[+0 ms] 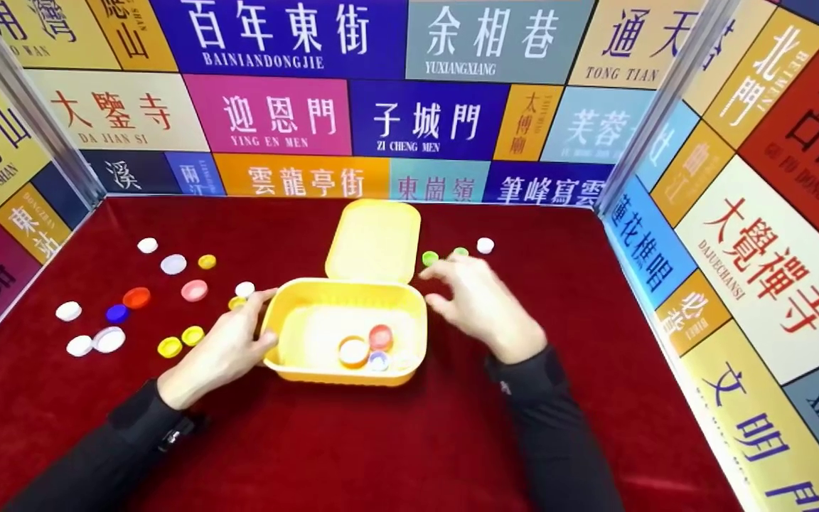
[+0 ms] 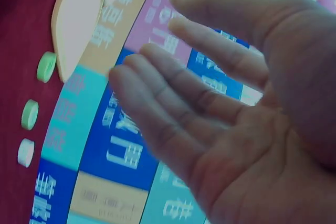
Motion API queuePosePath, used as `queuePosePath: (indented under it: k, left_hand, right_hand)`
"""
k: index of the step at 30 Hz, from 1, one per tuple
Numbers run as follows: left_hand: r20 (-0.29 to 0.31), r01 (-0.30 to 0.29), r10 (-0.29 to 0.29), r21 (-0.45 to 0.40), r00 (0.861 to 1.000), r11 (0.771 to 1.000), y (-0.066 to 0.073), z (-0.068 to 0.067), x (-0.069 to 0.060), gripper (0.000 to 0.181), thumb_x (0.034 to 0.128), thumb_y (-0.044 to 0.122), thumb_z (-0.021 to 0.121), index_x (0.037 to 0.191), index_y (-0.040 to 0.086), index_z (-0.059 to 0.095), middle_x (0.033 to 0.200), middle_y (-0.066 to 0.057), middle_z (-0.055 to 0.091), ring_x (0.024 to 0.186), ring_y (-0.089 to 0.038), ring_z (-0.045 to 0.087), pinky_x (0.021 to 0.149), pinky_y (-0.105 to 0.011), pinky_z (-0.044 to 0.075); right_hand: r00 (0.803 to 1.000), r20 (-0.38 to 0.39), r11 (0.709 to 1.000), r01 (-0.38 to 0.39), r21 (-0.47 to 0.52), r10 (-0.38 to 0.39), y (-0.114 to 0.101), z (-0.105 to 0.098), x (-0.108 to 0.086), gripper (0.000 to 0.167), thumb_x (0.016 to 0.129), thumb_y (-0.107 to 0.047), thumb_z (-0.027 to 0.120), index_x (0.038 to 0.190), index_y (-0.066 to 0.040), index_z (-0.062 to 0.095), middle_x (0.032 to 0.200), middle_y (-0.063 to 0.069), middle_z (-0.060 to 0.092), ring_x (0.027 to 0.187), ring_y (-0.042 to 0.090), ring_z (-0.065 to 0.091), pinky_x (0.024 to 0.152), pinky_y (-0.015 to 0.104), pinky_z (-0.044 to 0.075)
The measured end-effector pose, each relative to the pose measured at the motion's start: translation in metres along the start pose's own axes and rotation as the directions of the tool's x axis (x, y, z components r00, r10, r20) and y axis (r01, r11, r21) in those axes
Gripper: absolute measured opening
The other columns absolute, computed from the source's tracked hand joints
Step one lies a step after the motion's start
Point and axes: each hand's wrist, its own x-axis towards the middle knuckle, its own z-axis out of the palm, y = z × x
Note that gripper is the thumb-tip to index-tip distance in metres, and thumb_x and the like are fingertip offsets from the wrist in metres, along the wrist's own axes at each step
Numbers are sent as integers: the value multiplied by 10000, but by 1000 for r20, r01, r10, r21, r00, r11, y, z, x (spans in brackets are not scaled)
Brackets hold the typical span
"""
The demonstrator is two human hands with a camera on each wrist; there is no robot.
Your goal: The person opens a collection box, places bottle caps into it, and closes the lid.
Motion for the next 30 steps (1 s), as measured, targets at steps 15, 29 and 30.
queuePosePath:
  k: [15, 29, 30]
  left_hand:
    - [3, 17, -17, -2, 1000, 1000, 1, 1, 1, 647, 1036, -14, 707, 1653, -35, 514, 1552, -282, 711, 1330, -402, 756, 1194, -548, 630]
    - [1, 26, -26, 1, 1000, 1000, 2, 0, -1, 649, 1038, -7, 719, 1651, -37, 510, 1558, -289, 708, 1332, -411, 762, 1198, -554, 631]
    - [1, 26, -26, 2, 1000, 1000, 2, 0, -1, 649, 1038, -7, 718, 1651, -38, 509, 1559, -288, 707, 1333, -411, 762, 1199, -555, 630]
  right_hand:
    - [928, 225, 952, -270, -144, 298, 57, -14, -20, 610, 973, -224, 945, 1497, 9, 737, 1389, 312, 704, 1236, 468, 638, 1135, 682, 575]
    - [826, 355, 899, -399, -183, 438, 83, -19, -32, 555, 881, -226, 1020, 1342, -14, 796, 1280, 255, 754, 1144, 403, 659, 1032, 604, 605]
    - [813, 366, 892, -415, -180, 452, 84, -20, -32, 530, 878, -212, 1020, 1317, -19, 797, 1246, 239, 755, 1095, 378, 671, 973, 560, 617]
